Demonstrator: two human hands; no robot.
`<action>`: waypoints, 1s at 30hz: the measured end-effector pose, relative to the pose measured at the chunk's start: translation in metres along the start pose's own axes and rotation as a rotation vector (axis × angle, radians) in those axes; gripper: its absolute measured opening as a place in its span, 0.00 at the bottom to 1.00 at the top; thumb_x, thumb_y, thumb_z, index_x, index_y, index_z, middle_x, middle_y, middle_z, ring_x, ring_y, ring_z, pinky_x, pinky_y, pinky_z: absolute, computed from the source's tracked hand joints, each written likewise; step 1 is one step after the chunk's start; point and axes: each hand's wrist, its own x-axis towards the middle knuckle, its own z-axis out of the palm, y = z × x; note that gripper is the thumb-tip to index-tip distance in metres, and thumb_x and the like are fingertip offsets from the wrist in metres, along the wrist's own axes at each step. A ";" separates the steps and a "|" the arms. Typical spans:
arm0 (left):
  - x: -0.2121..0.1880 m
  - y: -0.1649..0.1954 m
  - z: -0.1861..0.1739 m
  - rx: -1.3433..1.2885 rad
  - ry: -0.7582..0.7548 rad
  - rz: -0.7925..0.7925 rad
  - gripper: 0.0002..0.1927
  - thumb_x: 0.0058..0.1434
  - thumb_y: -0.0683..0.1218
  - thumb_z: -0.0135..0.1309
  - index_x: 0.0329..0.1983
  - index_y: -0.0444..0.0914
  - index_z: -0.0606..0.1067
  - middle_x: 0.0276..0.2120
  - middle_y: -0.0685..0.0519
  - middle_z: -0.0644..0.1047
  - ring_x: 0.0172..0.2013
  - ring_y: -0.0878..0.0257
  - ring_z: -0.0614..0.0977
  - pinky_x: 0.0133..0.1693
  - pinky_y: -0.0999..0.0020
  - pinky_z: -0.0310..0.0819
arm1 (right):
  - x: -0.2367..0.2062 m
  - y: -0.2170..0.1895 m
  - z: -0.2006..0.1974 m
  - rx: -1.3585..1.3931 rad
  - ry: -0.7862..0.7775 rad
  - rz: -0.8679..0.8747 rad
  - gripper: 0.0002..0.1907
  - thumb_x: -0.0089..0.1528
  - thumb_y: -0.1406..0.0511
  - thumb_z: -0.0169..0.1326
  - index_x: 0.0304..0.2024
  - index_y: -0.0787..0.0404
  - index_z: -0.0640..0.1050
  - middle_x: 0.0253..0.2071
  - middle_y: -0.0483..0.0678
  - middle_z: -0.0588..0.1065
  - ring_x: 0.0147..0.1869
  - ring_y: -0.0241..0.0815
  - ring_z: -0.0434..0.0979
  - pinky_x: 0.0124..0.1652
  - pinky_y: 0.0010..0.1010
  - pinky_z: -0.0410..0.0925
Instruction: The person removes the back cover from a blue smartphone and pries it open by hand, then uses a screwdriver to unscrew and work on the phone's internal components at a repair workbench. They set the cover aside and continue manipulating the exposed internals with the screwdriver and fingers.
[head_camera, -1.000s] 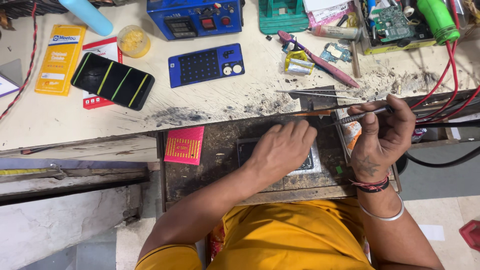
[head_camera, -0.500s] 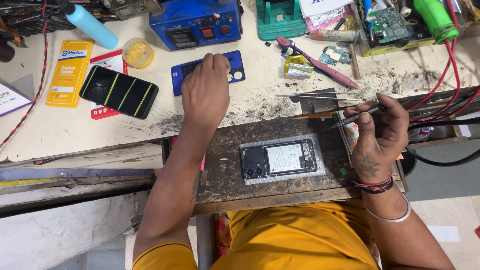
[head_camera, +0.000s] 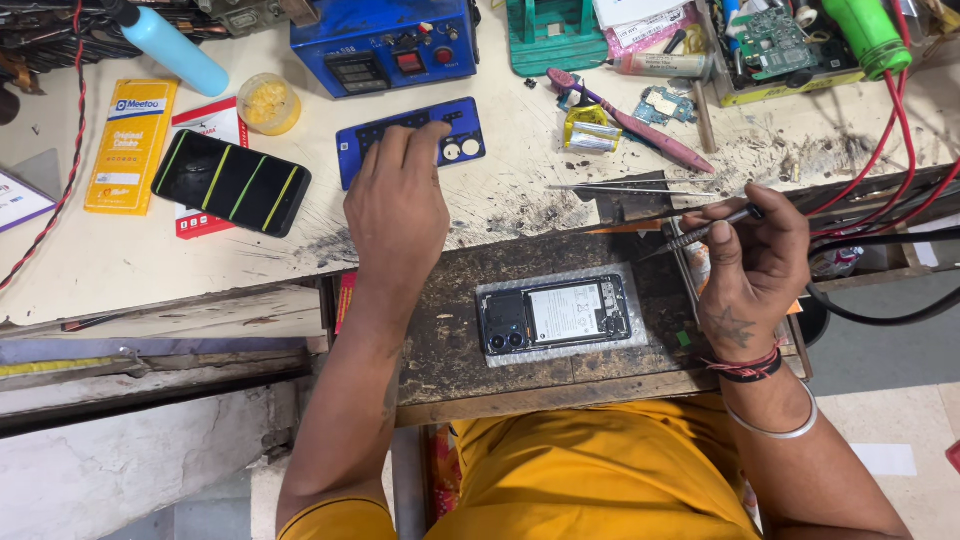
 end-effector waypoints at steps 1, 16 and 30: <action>0.002 -0.003 0.002 0.017 -0.008 0.021 0.17 0.65 0.36 0.52 0.56 0.39 0.79 0.40 0.51 0.76 0.42 0.53 0.79 0.44 0.56 0.75 | 0.000 0.000 0.000 -0.002 0.000 0.002 0.17 0.78 0.71 0.55 0.66 0.66 0.66 0.50 0.53 0.76 0.52 0.42 0.81 0.58 0.30 0.75; -0.003 -0.010 0.012 0.011 0.022 -0.014 0.11 0.61 0.40 0.62 0.46 0.44 0.84 0.39 0.53 0.74 0.43 0.55 0.76 0.45 0.56 0.71 | 0.001 0.000 0.001 0.000 -0.010 0.010 0.17 0.78 0.72 0.55 0.66 0.66 0.66 0.50 0.53 0.76 0.53 0.42 0.81 0.58 0.30 0.75; -0.065 0.020 0.010 -0.299 -0.299 0.361 0.13 0.68 0.50 0.61 0.54 0.44 0.82 0.39 0.53 0.81 0.36 0.63 0.80 0.36 0.64 0.73 | -0.003 -0.003 -0.001 -0.040 -0.057 0.024 0.18 0.76 0.75 0.57 0.66 0.66 0.67 0.48 0.53 0.77 0.50 0.40 0.81 0.54 0.27 0.76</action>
